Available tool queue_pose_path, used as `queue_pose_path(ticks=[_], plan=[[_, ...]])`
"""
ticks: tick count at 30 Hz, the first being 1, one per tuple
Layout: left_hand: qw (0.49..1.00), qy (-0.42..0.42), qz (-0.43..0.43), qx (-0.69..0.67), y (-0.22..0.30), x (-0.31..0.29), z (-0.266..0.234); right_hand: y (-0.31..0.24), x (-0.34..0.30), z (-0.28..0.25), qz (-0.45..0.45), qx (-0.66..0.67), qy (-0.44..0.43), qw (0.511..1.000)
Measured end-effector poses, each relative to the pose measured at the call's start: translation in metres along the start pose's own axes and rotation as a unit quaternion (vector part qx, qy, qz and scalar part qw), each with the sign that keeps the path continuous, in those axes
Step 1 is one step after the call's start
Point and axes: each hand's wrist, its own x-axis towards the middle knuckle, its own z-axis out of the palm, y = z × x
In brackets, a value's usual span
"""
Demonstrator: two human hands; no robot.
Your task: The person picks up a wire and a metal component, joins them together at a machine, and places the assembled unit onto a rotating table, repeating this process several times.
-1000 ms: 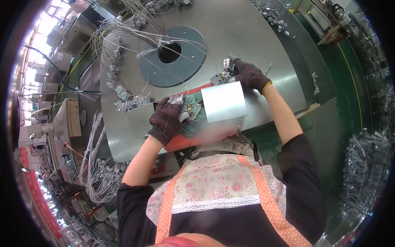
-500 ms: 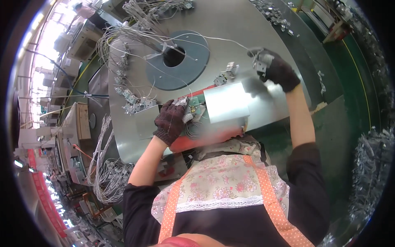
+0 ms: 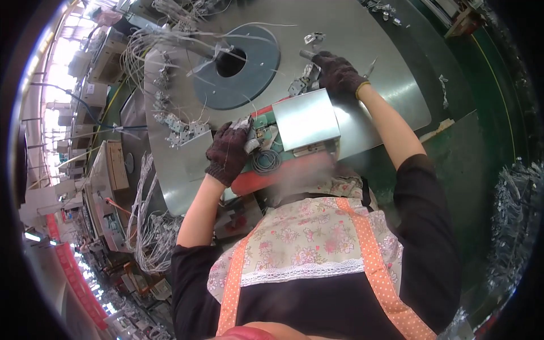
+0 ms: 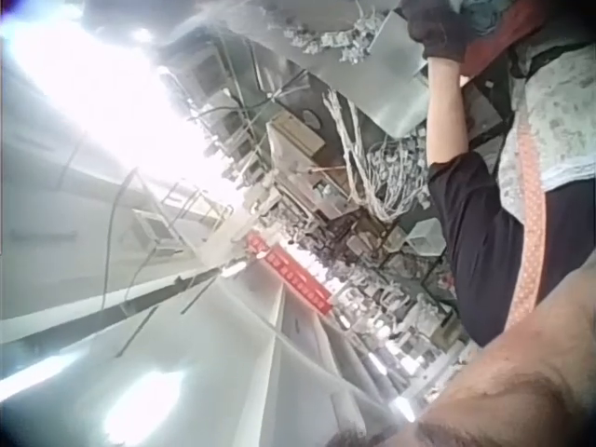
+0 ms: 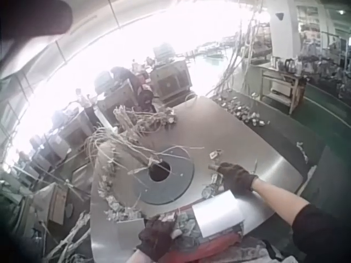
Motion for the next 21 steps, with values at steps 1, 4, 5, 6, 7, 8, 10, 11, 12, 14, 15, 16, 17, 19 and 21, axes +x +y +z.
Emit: queue_pose_path(ticks=[1, 4, 5, 6, 7, 8, 10, 11, 12, 14, 15, 16, 17, 19, 21], plan=[[1.000, -0.001, 0.006, -0.006, 0.003, 0.005, -0.005, -0.004, 0.002, 0.000, 0.038, 0.021, -0.043, 0.998], [1.000, 0.001, 0.013, -0.010, 0.002, 0.012, -0.003, 0.005, 0.009, -0.007, 0.107, 0.072, -0.138, 0.982], [1.000, 0.009, 0.015, -0.022, 0.002, 0.013, -0.002, 0.020, 0.005, -0.007, 0.080, 0.151, -0.140, 0.975], [0.999, 0.019, 0.020, -0.034, 0.002, 0.016, -0.002, 0.036, 0.003, -0.009, 0.051, 0.227, -0.140, 0.962], [0.999, 0.022, 0.023, -0.035, 0.005, 0.019, -0.003, 0.056, -0.002, -0.007, -0.022, 0.364, -0.078, 0.928], [0.999, 0.013, 0.013, -0.026, 0.005, 0.013, -0.008, 0.043, 0.002, -0.015, -0.031, 0.369, -0.084, 0.925], [1.000, 0.017, -0.005, -0.010, 0.003, 0.000, -0.013, 0.012, -0.005, -0.046, 0.133, 0.615, -0.124, 0.767], [0.999, 0.028, 0.022, -0.006, 0.005, -0.001, -0.011, 0.014, -0.019, -0.060, 0.169, 0.672, -0.101, 0.714], [0.998, 0.040, 0.046, 0.005, 0.004, 0.002, -0.011, 0.017, -0.028, -0.067, 0.197, 0.726, -0.080, 0.655], [0.999, 0.014, 0.035, 0.001, 0.014, 0.007, -0.023, -0.015, -0.035, -0.090, 0.178, 0.806, -0.062, 0.561], [1.000, 0.008, 0.023, -0.008, 0.020, 0.012, -0.025, -0.012, -0.042, -0.092, 0.176, 0.824, -0.033, 0.538], [1.000, -0.003, 0.010, -0.017, 0.024, 0.014, -0.028, -0.007, -0.048, -0.090, 0.175, 0.842, -0.005, 0.510], [1.000, 0.006, 0.011, -0.011, 0.024, 0.011, -0.026, -0.015, -0.045, -0.093, 0.189, 0.861, -0.002, 0.473], [1.000, -0.011, -0.001, -0.008, 0.017, 0.009, -0.017, -0.040, -0.037, -0.103, 0.163, 0.861, -0.019, 0.482], [1.000, -0.011, -0.006, -0.014, 0.017, 0.010, -0.020, -0.066, -0.035, -0.111, 0.159, 0.846, -0.019, 0.508]])
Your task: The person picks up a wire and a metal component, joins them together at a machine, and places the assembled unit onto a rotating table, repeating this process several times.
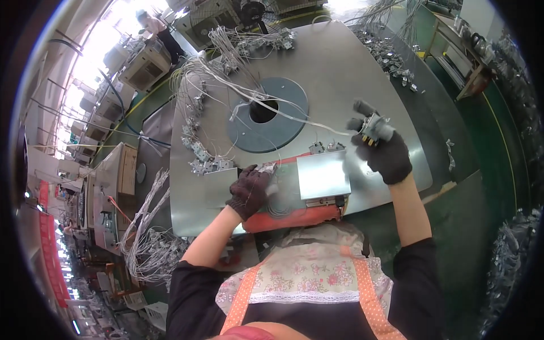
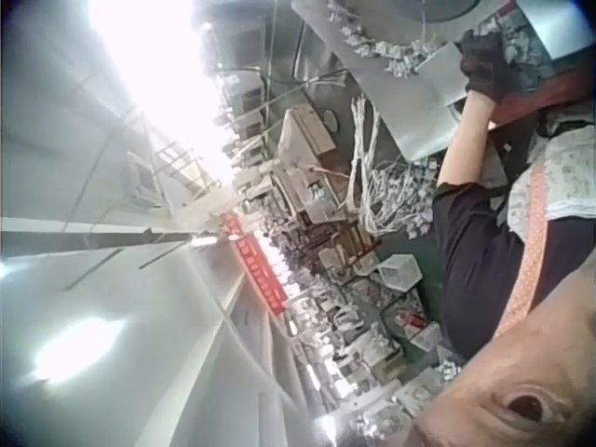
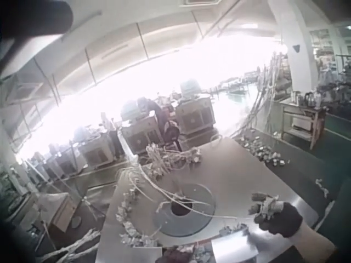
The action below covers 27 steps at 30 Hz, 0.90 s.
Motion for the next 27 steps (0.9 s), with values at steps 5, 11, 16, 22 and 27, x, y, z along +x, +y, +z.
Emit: queue_pose_path(ticks=[5, 11, 16, 22, 27], plan=[[1.000, 0.009, -0.013, -0.020, 0.000, -0.002, 0.000, 0.020, -0.018, 0.082, -0.137, -0.594, -0.003, 0.793], [1.000, 0.011, -0.002, -0.024, 0.001, -0.002, -0.001, 0.036, -0.013, 0.081, 0.037, -0.550, -0.213, 0.807], [1.000, 0.015, 0.017, 0.008, -0.009, -0.004, 0.010, 0.031, -0.022, 0.079, 0.070, -0.246, -0.171, 0.951], [0.999, 0.032, 0.010, 0.004, -0.022, -0.005, 0.024, 0.054, 0.019, 0.092, 0.123, -0.177, -0.063, 0.974], [1.000, 0.024, 0.016, -0.013, -0.013, -0.001, 0.018, 0.072, 0.024, 0.088, 0.124, -0.202, -0.031, 0.971]])
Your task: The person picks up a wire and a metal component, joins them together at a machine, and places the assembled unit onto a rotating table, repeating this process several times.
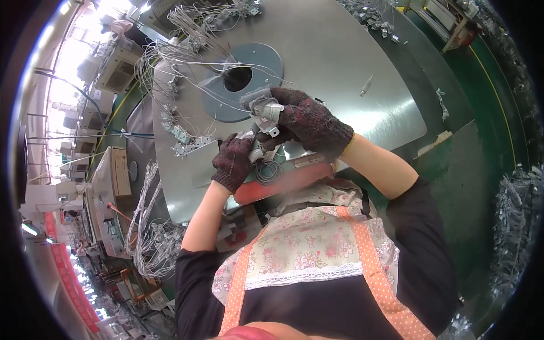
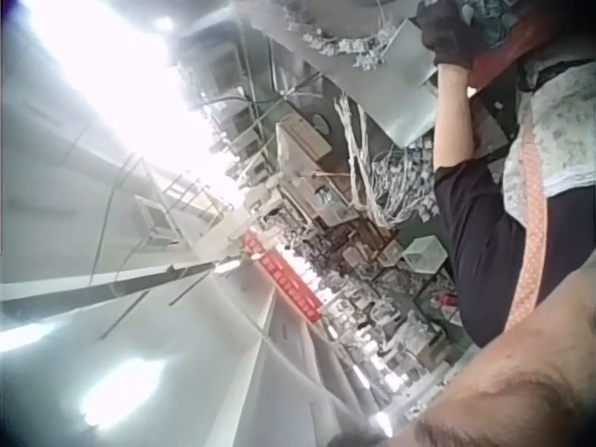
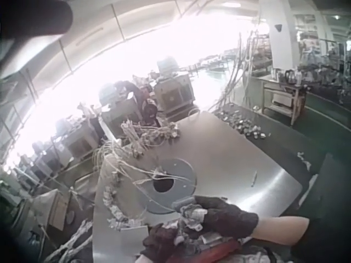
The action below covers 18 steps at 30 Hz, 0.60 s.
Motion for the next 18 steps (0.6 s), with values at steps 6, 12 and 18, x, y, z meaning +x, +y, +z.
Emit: queue_pose_path(ticks=[6, 12, 18], plan=[[1.000, -0.014, -0.001, 0.015, 0.001, -0.002, -0.004, -0.008, -0.002, 0.018, 0.041, 0.061, -0.028, 0.997], [0.996, 0.015, 0.067, 0.050, -0.006, -0.001, 0.007, -0.008, -0.010, 0.030, -0.038, 0.141, -0.118, 0.982], [0.998, 0.003, 0.054, 0.037, -0.010, -0.003, 0.010, 0.005, 0.000, 0.025, -0.015, 0.099, -0.077, 0.992]])
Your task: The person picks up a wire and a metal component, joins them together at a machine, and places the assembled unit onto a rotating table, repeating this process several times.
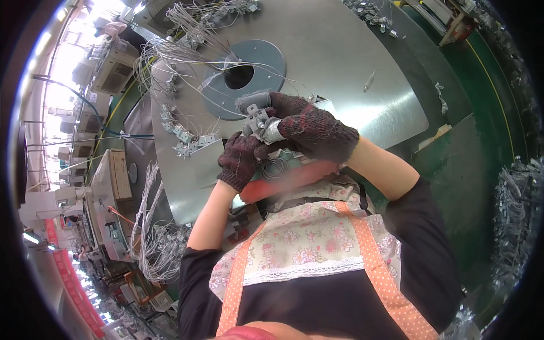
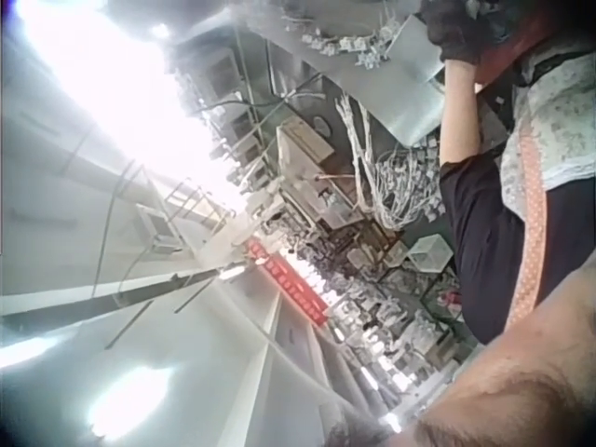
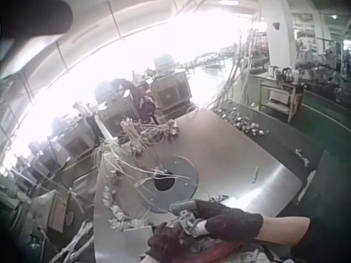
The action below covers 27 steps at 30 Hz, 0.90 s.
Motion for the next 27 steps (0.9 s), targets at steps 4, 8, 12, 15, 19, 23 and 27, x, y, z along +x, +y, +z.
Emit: queue_pose_path(ticks=[4, 8, 12, 15, 19, 23, 27], plan=[[0.999, -0.028, -0.033, -0.017, 0.005, 0.001, -0.007, 0.003, 0.003, 0.000, -0.005, -0.029, 0.027, 0.999], [0.999, 0.012, -0.031, -0.033, 0.005, 0.001, -0.005, 0.005, 0.004, 0.001, -0.010, -0.046, 0.048, 0.998], [0.999, 0.032, -0.030, -0.030, 0.006, 0.001, -0.003, 0.008, 0.005, 0.002, -0.019, -0.055, 0.052, 0.997], [0.998, 0.016, -0.038, -0.042, 0.008, -0.001, -0.008, 0.011, 0.007, 0.003, -0.024, -0.062, 0.056, 0.996], [0.997, -0.015, -0.051, -0.060, 0.011, 0.004, -0.019, 0.006, -0.006, 0.002, -0.025, -0.013, 0.007, 1.000], [0.991, 0.035, -0.090, -0.088, 0.009, -0.002, -0.008, 0.009, -0.024, -0.005, -0.014, -0.025, 0.104, 0.994], [0.944, -0.018, -0.201, -0.260, 0.002, 0.015, -0.034, 0.017, -0.034, -0.019, -0.092, -0.049, 0.173, 0.979]])
